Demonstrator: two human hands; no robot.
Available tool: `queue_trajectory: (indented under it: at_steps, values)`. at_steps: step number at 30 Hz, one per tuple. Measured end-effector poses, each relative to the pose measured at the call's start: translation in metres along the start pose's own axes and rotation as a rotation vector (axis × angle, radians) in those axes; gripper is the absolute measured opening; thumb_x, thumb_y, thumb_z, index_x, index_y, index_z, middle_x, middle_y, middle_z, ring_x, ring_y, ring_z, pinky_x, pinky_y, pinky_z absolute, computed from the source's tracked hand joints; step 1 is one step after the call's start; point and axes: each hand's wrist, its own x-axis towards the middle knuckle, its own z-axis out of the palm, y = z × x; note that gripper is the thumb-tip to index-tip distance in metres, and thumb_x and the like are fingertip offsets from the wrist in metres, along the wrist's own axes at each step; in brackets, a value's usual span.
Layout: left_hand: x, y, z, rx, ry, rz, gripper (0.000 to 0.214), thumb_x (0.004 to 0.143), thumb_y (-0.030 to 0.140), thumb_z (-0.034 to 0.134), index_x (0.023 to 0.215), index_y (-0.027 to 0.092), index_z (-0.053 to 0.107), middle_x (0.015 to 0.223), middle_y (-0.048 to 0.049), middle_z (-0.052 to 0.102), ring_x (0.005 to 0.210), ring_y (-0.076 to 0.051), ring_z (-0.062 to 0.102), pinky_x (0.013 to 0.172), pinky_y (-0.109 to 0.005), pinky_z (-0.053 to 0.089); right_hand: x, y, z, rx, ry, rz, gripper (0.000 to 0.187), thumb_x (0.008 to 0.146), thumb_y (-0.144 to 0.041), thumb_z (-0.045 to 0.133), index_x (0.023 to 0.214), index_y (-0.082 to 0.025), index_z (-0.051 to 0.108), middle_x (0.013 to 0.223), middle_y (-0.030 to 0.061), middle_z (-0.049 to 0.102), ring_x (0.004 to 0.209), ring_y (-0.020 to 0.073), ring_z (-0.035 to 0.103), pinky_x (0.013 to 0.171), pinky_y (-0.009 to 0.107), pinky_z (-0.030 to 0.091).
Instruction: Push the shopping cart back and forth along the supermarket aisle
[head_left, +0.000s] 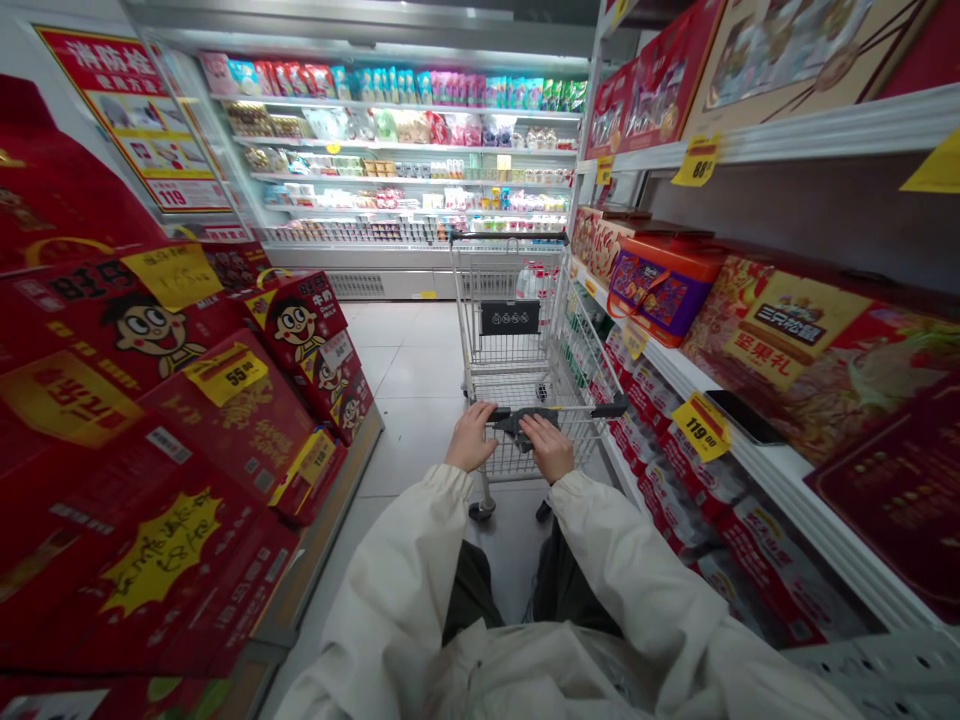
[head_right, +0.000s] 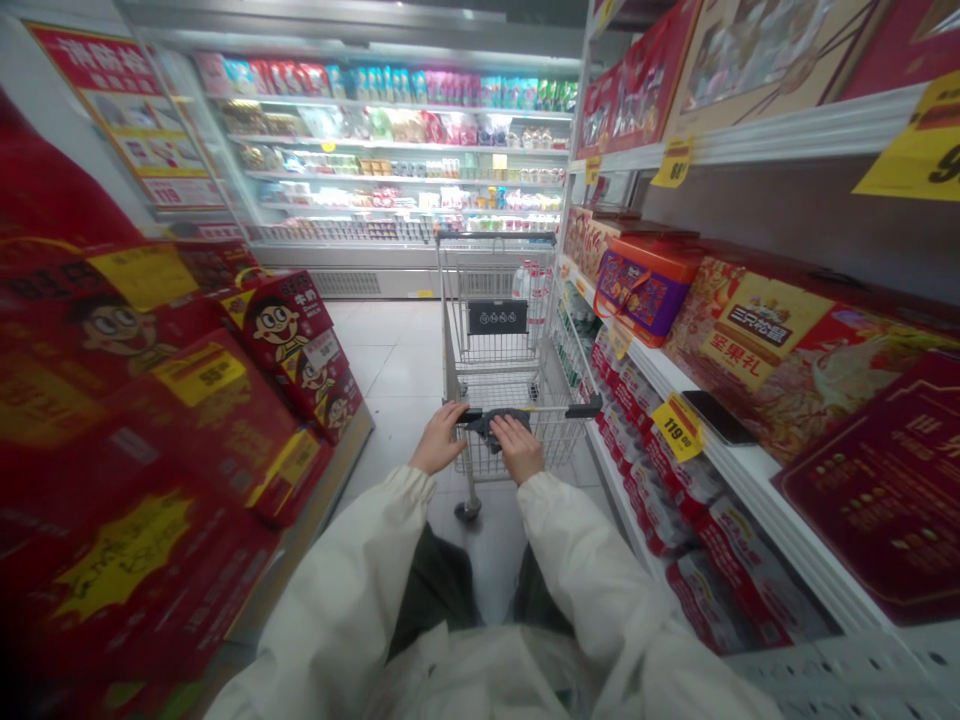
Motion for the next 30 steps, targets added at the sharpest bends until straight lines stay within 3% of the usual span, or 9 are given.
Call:
queue_trajectory:
  at_steps: [5, 11, 18, 24, 30]
  values:
    - [0.004, -0.002, -0.002, -0.017, -0.051, 0.011, 0.072, 0.063, 0.013, 0.056, 0.135, 0.016, 0.051, 0.141, -0.0116, 0.052, 0.139, -0.029, 0.038, 0.116, -0.049, 0.033, -0.002, -0.006, 0.001, -0.01, -0.064, 0.069, 0.06, 0.074, 0.004, 0.044, 0.127, -0.016, 0.064, 0.127, 0.0062, 0.067, 0.117, 0.0205, 0.062, 0.102, 0.032, 0.05]
    - [0.004, -0.005, -0.004, -0.051, -0.075, 0.044, 0.079, 0.058, 0.007, 0.053, 0.136, 0.017, 0.051, 0.142, -0.0101, 0.052, 0.14, -0.028, 0.037, 0.118, -0.048, 0.032, 0.005, -0.01, -0.003, 0.023, -0.001, -0.037, 0.06, 0.08, 0.003, 0.037, 0.128, -0.02, 0.063, 0.13, 0.0034, 0.065, 0.126, 0.0177, 0.056, 0.111, 0.035, 0.043]
    - [0.003, 0.003, -0.009, -0.011, -0.068, -0.001, 0.071, 0.063, 0.005, 0.053, 0.133, 0.014, 0.053, 0.141, -0.0124, 0.052, 0.138, -0.027, 0.041, 0.118, -0.045, 0.033, 0.003, -0.019, 0.003, 0.038, -0.049, 0.009, 0.056, 0.075, 0.005, 0.042, 0.12, -0.016, 0.068, 0.125, 0.004, 0.068, 0.117, 0.0209, 0.063, 0.102, 0.034, 0.051]
    - [-0.005, 0.017, -0.007, 0.09, -0.029, -0.093, 0.07, 0.067, 0.004, 0.05, 0.136, 0.016, 0.048, 0.144, -0.011, 0.048, 0.143, -0.026, 0.034, 0.117, -0.044, 0.036, -0.004, 0.0, -0.012, 0.072, -0.022, 0.023, 0.063, 0.074, 0.005, 0.04, 0.127, -0.019, 0.064, 0.132, 0.0037, 0.063, 0.126, 0.0194, 0.056, 0.11, 0.038, 0.044]
    - [-0.007, 0.019, -0.01, 0.131, -0.028, -0.113, 0.068, 0.07, 0.005, 0.049, 0.136, 0.021, 0.046, 0.146, -0.0072, 0.048, 0.143, -0.024, 0.033, 0.113, -0.043, 0.04, -0.007, 0.008, -0.019, 0.135, -0.107, 0.1, 0.067, 0.065, 0.007, 0.043, 0.121, -0.019, 0.067, 0.128, 0.0035, 0.066, 0.122, 0.0209, 0.059, 0.104, 0.037, 0.05]
